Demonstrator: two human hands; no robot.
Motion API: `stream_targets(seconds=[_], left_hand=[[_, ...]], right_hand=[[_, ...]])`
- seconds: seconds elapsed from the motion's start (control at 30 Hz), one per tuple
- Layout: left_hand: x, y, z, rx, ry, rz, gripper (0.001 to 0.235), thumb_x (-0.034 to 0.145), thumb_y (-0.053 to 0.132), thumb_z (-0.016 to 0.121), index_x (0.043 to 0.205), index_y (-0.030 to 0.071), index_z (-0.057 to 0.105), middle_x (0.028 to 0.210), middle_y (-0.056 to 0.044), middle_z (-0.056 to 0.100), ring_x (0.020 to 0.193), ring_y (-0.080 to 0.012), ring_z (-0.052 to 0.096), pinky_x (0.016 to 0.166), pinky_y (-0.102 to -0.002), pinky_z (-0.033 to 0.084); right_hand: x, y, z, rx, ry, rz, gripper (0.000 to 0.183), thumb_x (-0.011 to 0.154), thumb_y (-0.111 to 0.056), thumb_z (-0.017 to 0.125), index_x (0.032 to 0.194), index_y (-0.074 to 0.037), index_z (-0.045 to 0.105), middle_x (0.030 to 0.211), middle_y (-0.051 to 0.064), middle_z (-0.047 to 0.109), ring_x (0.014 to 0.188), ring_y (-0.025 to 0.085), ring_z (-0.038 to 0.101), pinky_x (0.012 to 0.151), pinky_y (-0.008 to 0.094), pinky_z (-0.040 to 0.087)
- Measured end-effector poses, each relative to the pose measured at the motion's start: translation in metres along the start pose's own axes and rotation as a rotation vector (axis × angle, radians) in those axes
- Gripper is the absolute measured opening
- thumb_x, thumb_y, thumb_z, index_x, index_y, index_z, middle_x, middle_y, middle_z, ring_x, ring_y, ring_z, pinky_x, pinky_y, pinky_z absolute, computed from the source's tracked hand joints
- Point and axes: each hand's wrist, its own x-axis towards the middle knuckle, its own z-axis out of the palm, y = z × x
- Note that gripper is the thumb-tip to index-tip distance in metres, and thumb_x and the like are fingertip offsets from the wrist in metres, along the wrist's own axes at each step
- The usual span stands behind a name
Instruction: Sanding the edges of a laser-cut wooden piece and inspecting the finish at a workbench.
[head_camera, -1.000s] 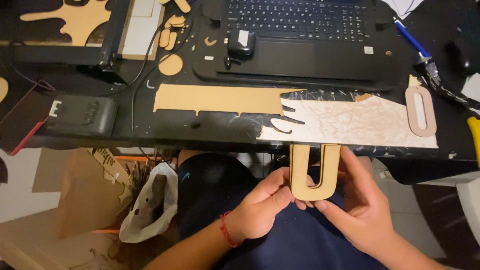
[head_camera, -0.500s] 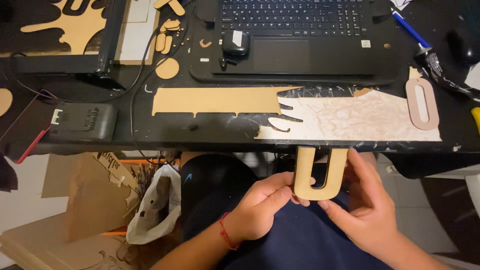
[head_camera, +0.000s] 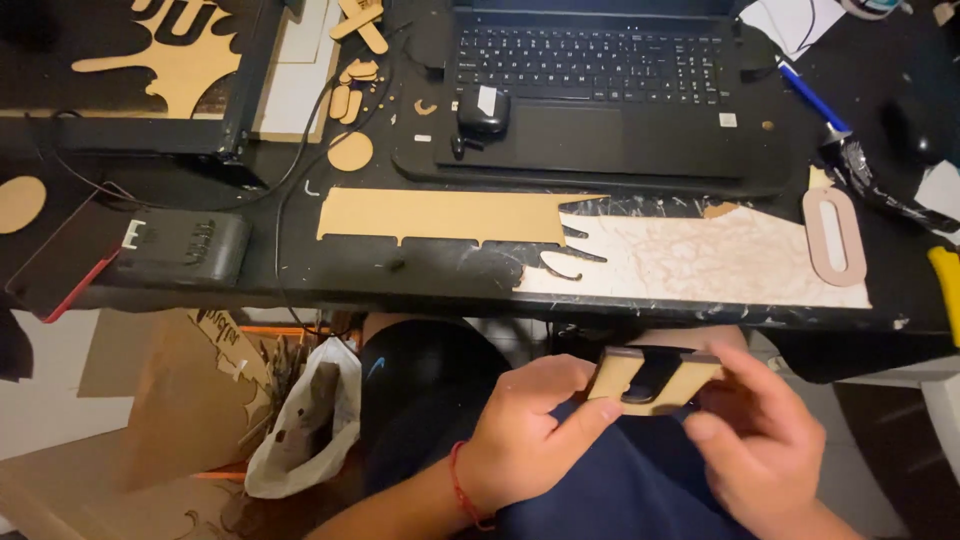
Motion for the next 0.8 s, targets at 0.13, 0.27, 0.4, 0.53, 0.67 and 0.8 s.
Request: stream_targets(seconds=[0.13, 0.27, 0.4, 0.53, 0.67, 0.8], left_hand=[[0.003, 0.002, 0.0, 0.007, -0.004, 0.133, 0.01, 0.094, 0.015, 0.066, 0.096, 0.006, 0.066, 0.095, -0.006, 0.07, 0.086, -0.0205, 0.068, 0.081, -0.031, 0.054], [0.004, 0.005, -0.002, 0.046, -0.004, 0.236, 0.015, 0.097, 0.017, 0.063, 0.096, 0.002, 0.061, 0.093, -0.009, 0.068, 0.084, -0.025, 0.067, 0.079, -0.034, 0.054], [0.006, 0.01, -0.005, 0.06, -0.043, 0.197, 0.015, 0.097, 0.019, 0.062, 0.1, 0.005, 0.064, 0.095, -0.007, 0.07, 0.085, -0.023, 0.068, 0.081, -0.032, 0.054], [0.005, 0.007, -0.003, 0.057, -0.042, 0.179, 0.013, 0.095, 0.018, 0.064, 0.102, 0.007, 0.067, 0.097, -0.005, 0.072, 0.087, -0.0218, 0.07, 0.082, -0.031, 0.055], [0.005, 0.009, -0.003, 0.048, -0.038, 0.172, 0.013, 0.095, 0.017, 0.064, 0.102, 0.007, 0.068, 0.099, -0.004, 0.072, 0.089, -0.0214, 0.07, 0.084, -0.031, 0.055], [0.006, 0.009, -0.003, 0.051, -0.042, 0.184, 0.013, 0.095, 0.017, 0.064, 0.103, 0.007, 0.068, 0.099, -0.004, 0.073, 0.089, -0.0209, 0.071, 0.085, -0.031, 0.056]], right_hand=[[0.018, -0.032, 0.004, -0.154, -0.059, -0.087, 0.036, 0.081, -0.013, 0.069, 0.11, 0.006, 0.065, 0.103, 0.019, 0.071, 0.092, 0.023, 0.069, 0.088, 0.03, 0.055], [0.022, -0.043, 0.009, -0.207, -0.068, -0.212, 0.022, 0.081, -0.011, 0.07, 0.099, 0.002, 0.066, 0.094, 0.018, 0.071, 0.087, 0.026, 0.071, 0.086, 0.033, 0.059], [0.024, -0.052, 0.014, -0.187, -0.101, -0.266, 0.019, 0.082, -0.013, 0.069, 0.096, -0.001, 0.067, 0.09, 0.016, 0.072, 0.083, 0.024, 0.072, 0.081, 0.032, 0.06], [0.022, -0.051, 0.015, -0.16, -0.081, -0.27, 0.018, 0.082, -0.014, 0.07, 0.096, -0.002, 0.068, 0.088, 0.014, 0.072, 0.081, 0.024, 0.072, 0.077, 0.031, 0.061], [0.021, -0.051, 0.014, -0.157, -0.087, -0.271, 0.018, 0.082, -0.013, 0.071, 0.097, -0.003, 0.068, 0.088, 0.015, 0.071, 0.081, 0.023, 0.072, 0.077, 0.029, 0.06], [0.021, -0.049, 0.014, -0.133, -0.087, -0.285, 0.018, 0.082, -0.014, 0.071, 0.097, -0.003, 0.068, 0.087, 0.014, 0.071, 0.079, 0.023, 0.072, 0.075, 0.03, 0.061]])
